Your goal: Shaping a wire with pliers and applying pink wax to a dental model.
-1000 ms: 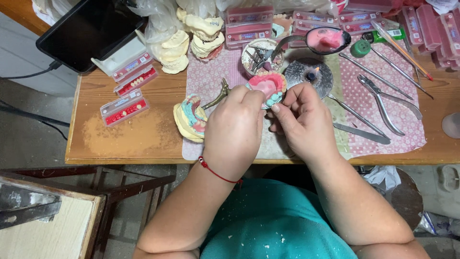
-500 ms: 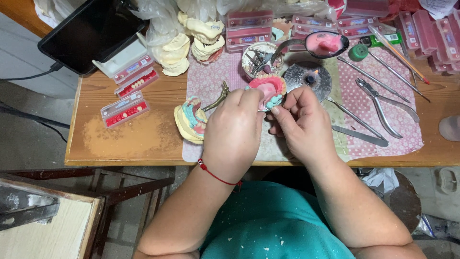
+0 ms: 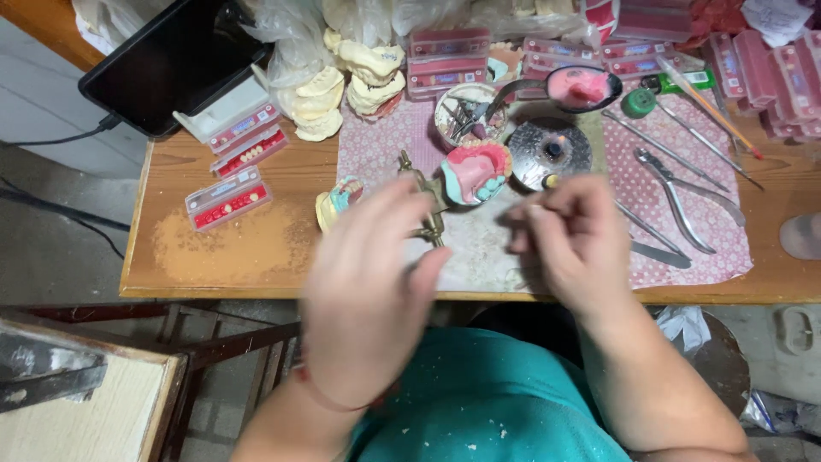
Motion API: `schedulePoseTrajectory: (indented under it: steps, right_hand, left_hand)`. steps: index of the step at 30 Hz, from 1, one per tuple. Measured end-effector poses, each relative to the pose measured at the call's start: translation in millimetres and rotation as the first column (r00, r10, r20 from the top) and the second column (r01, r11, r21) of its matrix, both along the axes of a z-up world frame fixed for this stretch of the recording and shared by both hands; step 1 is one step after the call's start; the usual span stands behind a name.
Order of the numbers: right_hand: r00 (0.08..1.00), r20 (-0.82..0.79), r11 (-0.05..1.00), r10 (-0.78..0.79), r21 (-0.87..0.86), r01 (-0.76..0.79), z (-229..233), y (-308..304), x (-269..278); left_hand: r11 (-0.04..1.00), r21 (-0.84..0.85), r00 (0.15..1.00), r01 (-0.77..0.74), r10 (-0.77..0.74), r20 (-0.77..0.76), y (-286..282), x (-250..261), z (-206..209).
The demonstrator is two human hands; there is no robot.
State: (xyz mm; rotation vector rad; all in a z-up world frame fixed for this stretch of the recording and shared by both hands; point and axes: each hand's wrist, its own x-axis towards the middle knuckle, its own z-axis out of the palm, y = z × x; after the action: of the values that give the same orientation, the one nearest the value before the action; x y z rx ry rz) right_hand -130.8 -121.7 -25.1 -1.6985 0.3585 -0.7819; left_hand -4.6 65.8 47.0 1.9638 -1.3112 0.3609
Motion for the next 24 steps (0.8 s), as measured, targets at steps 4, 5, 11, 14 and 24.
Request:
schedulePoseTrajectory:
  steps: [4, 5, 11, 14, 24]
  right_hand:
    - [0.93, 0.024, 0.903, -0.366, -0.231, 0.361, -9, -51, -52]
    - [0.854, -0.166, 0.801, -0.492, -0.47, 0.371, -5, -65, -65]
    - [0.62, -0.496, 0.574, -0.607, -0.814, -0.089, 5, -86, -94]
    - [0.508, -0.505, 0.431, -0.698, -0.862, -0.266, 12, -82, -101]
    - [0.36, -0.725, 0.564, -0.588, -0.686, -0.46, 29, -108, -99]
  left_hand:
    - [0.996, -0.001, 0.992, -0.093, 0.092, -0.09, 35, 36, -21]
    - [0.998, 0.02, 0.949, -0.057, 0.061, -0.31, 38, 44, -29]
    - [0.964, 0.258, 0.759, -0.071, 0.22, -0.613, 23, 60, -51]
    - [0.975, 0.212, 0.753, -0.071, 0.192, -0.629, 21, 59, -48]
    - [0.992, 0.07, 0.796, -0.103, 0.124, -0.593, 22, 40, -67]
